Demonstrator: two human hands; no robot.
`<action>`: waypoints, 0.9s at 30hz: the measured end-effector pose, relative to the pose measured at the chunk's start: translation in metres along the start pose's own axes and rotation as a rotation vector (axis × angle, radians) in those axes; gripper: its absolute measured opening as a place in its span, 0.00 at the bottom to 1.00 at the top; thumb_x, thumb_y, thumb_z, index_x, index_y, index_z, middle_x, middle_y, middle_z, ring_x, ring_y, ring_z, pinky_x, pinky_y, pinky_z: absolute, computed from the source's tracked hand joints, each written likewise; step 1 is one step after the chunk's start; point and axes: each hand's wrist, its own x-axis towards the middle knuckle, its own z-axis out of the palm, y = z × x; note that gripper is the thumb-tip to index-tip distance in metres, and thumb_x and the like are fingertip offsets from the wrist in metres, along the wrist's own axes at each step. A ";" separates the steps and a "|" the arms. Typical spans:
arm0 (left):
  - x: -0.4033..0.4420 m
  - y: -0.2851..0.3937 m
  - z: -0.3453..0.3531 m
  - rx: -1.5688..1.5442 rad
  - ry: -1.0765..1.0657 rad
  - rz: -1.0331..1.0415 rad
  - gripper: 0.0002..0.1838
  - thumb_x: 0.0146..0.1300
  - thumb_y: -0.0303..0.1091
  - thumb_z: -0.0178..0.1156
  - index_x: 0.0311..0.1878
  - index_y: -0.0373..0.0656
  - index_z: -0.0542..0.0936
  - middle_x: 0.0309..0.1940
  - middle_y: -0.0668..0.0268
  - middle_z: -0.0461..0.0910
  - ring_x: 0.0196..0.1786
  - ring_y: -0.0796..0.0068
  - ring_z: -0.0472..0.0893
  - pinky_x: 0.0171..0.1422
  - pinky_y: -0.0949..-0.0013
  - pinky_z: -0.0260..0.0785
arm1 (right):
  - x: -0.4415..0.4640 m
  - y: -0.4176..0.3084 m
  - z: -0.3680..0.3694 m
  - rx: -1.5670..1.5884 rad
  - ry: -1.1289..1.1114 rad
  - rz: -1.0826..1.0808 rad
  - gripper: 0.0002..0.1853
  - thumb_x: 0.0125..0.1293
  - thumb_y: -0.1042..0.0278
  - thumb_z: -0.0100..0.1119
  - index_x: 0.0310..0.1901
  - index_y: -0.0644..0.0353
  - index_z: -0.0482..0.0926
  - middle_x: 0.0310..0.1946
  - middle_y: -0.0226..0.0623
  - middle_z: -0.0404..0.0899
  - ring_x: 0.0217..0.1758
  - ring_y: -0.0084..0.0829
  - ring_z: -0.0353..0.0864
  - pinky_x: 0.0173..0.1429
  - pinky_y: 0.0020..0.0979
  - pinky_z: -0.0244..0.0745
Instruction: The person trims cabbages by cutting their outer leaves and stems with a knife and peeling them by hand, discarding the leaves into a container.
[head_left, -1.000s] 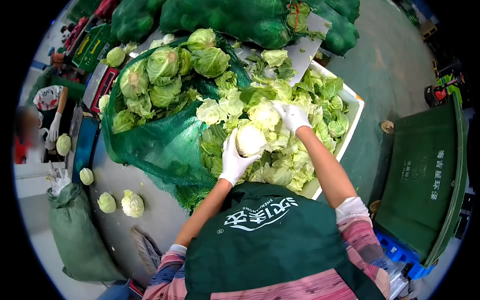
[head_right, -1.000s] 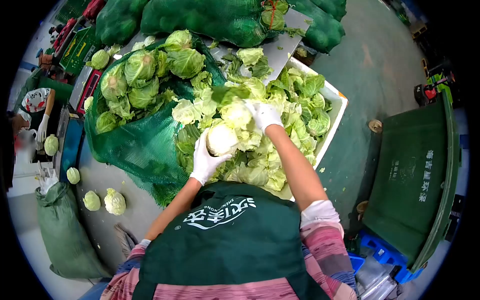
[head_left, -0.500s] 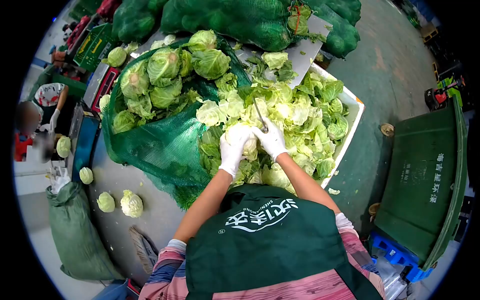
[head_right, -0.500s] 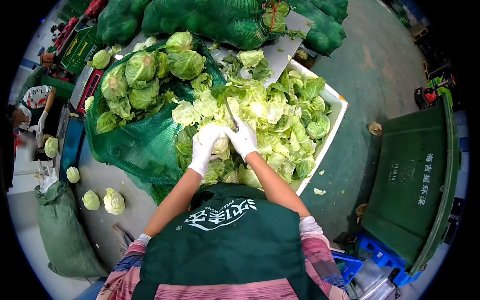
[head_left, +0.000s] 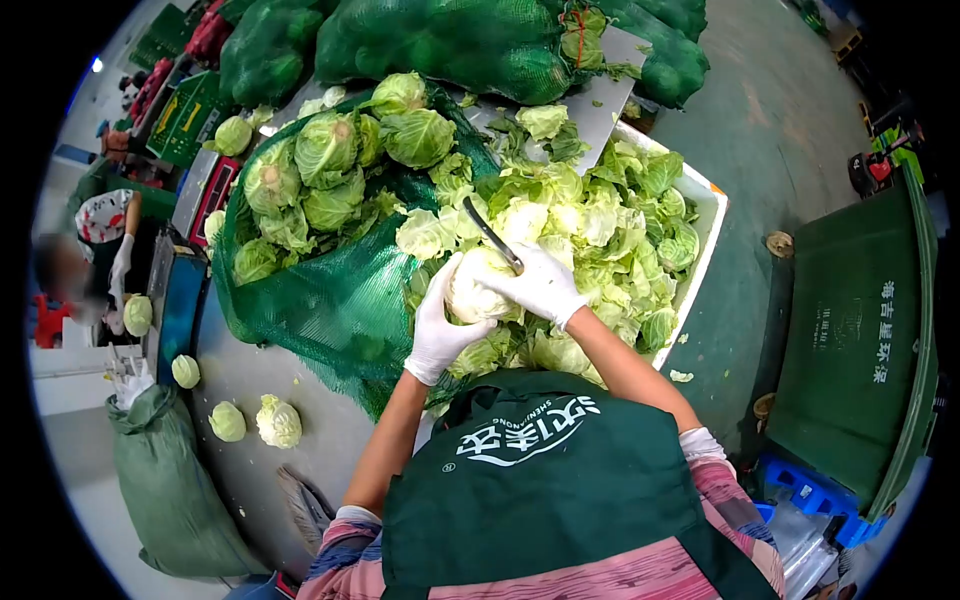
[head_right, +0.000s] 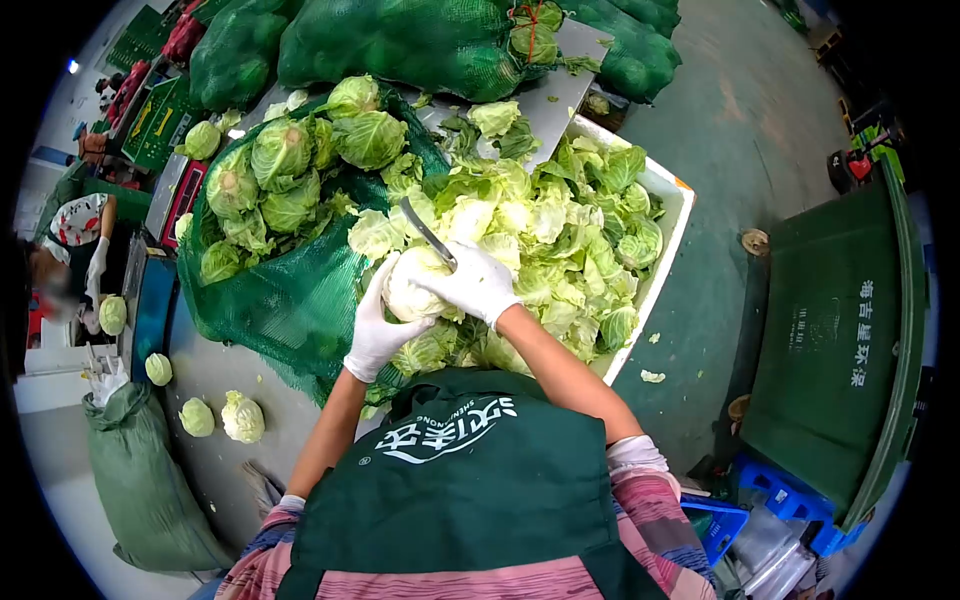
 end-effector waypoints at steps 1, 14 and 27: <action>0.001 0.002 -0.002 -0.208 -0.025 -0.058 0.52 0.40 0.29 0.77 0.70 0.33 0.59 0.65 0.54 0.66 0.66 0.65 0.69 0.72 0.65 0.61 | 0.004 -0.001 -0.008 0.148 -0.077 0.153 0.34 0.55 0.38 0.64 0.53 0.59 0.77 0.30 0.40 0.82 0.32 0.34 0.80 0.40 0.31 0.74; 0.003 0.016 -0.012 -1.921 0.079 -0.343 0.44 0.58 0.54 0.64 0.72 0.46 0.58 0.69 0.59 0.63 0.71 0.54 0.63 0.75 0.48 0.56 | -0.002 0.028 -0.025 0.212 0.043 0.252 0.37 0.55 0.43 0.67 0.62 0.57 0.74 0.40 0.49 0.83 0.45 0.44 0.83 0.50 0.36 0.77; -0.015 0.004 -0.005 -2.004 -0.039 -0.566 0.47 0.56 0.75 0.46 0.69 0.47 0.66 0.58 0.49 0.72 0.46 0.59 0.76 0.53 0.57 0.70 | 0.012 0.009 -0.037 -0.095 0.031 0.167 0.16 0.61 0.56 0.63 0.44 0.58 0.80 0.37 0.44 0.79 0.39 0.42 0.80 0.44 0.40 0.76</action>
